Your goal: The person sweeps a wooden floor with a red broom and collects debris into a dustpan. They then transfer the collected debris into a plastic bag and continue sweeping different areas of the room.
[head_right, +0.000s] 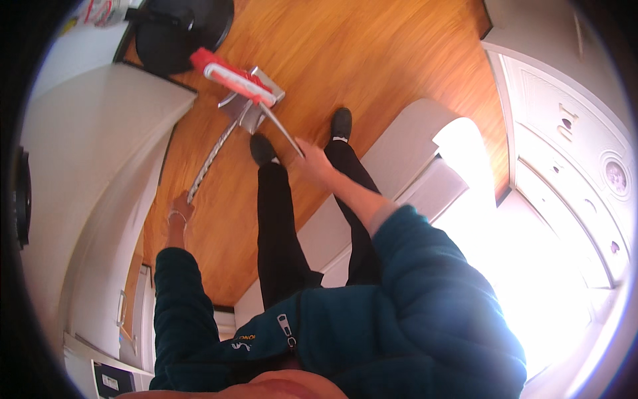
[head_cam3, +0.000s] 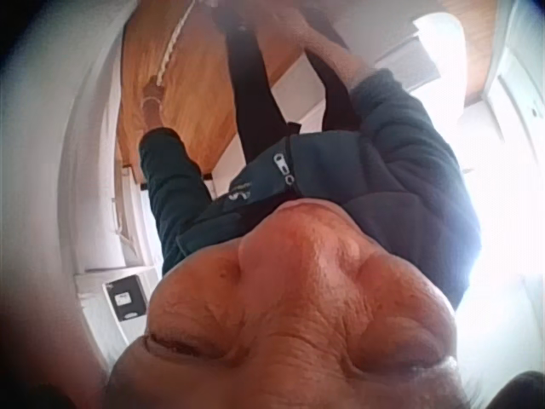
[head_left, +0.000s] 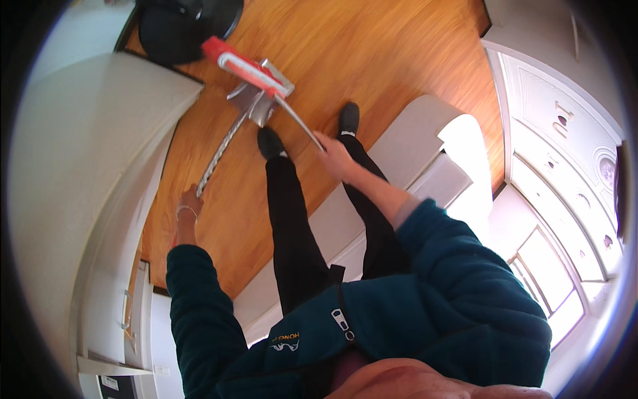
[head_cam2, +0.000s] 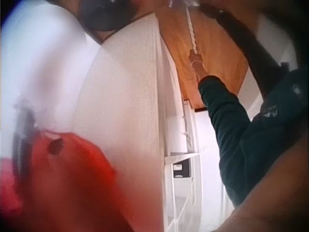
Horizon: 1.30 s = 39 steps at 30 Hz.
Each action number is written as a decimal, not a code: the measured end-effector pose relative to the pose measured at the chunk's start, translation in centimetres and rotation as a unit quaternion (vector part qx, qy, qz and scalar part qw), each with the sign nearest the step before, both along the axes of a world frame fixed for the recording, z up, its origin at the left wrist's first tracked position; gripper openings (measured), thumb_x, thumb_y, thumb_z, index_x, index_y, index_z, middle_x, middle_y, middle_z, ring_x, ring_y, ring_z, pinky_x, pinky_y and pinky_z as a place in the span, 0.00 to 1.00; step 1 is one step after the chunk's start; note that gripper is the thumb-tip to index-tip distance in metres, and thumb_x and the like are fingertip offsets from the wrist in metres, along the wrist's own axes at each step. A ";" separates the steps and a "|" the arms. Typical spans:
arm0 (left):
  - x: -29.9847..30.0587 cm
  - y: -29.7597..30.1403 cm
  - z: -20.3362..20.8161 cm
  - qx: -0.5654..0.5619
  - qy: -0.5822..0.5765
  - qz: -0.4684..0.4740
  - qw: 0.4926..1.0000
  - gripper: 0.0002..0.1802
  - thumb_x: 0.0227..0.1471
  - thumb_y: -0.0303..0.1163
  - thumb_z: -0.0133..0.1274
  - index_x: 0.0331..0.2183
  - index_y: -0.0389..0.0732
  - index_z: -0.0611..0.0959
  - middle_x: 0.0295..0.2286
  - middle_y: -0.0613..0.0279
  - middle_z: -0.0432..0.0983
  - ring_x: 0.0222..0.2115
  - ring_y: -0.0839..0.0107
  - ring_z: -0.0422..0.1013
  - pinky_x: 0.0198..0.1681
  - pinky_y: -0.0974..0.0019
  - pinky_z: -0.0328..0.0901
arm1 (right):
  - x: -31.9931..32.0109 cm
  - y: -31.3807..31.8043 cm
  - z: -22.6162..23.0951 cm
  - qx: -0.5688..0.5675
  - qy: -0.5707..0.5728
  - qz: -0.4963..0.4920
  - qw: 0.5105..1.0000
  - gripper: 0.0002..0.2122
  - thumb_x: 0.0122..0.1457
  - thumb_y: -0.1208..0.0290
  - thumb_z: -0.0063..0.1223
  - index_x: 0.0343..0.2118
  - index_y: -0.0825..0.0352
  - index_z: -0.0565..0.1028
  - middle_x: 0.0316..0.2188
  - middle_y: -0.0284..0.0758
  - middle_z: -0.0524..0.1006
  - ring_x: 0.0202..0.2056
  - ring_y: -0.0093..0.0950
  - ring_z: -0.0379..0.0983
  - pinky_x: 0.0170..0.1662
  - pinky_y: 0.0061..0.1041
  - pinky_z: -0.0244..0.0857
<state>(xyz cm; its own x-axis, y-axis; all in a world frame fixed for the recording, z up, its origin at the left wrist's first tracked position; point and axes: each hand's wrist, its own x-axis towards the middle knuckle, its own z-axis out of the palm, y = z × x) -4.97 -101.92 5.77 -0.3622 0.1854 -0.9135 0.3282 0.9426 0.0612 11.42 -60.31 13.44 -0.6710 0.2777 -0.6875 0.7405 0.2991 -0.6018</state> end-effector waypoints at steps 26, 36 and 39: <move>-16.3 56.3 13.6 0.345 -0.228 0.387 0.824 0.08 0.46 0.28 0.51 0.26 0.38 0.67 0.10 0.62 0.63 0.06 0.70 0.62 0.07 0.65 0.59 | 11.5 24.8 14.9 -0.344 -0.135 -0.601 0.709 0.12 0.61 0.69 0.37 0.19 0.55 0.58 0.10 0.23 0.53 0.08 0.17 0.47 0.11 0.18 0.39; -34.9 72.0 7.2 0.271 -0.552 0.512 0.599 0.14 0.50 0.28 0.49 0.18 0.46 0.65 0.11 0.69 0.60 0.10 0.79 0.56 0.13 0.71 0.52 | -3.7 29.9 13.6 -0.245 -0.164 -0.576 0.762 0.09 0.57 0.77 0.39 0.23 0.56 0.59 0.11 0.24 0.53 0.08 0.17 0.48 0.09 0.19 0.40; -37.7 72.2 7.4 0.251 -0.586 0.472 0.609 0.16 0.50 0.27 0.49 0.16 0.47 0.63 0.12 0.70 0.59 0.10 0.80 0.55 0.13 0.73 0.50 | -7.7 31.6 14.5 -0.255 -0.151 -0.577 0.761 0.09 0.57 0.78 0.39 0.23 0.56 0.58 0.11 0.24 0.53 0.08 0.16 0.49 0.09 0.19 0.40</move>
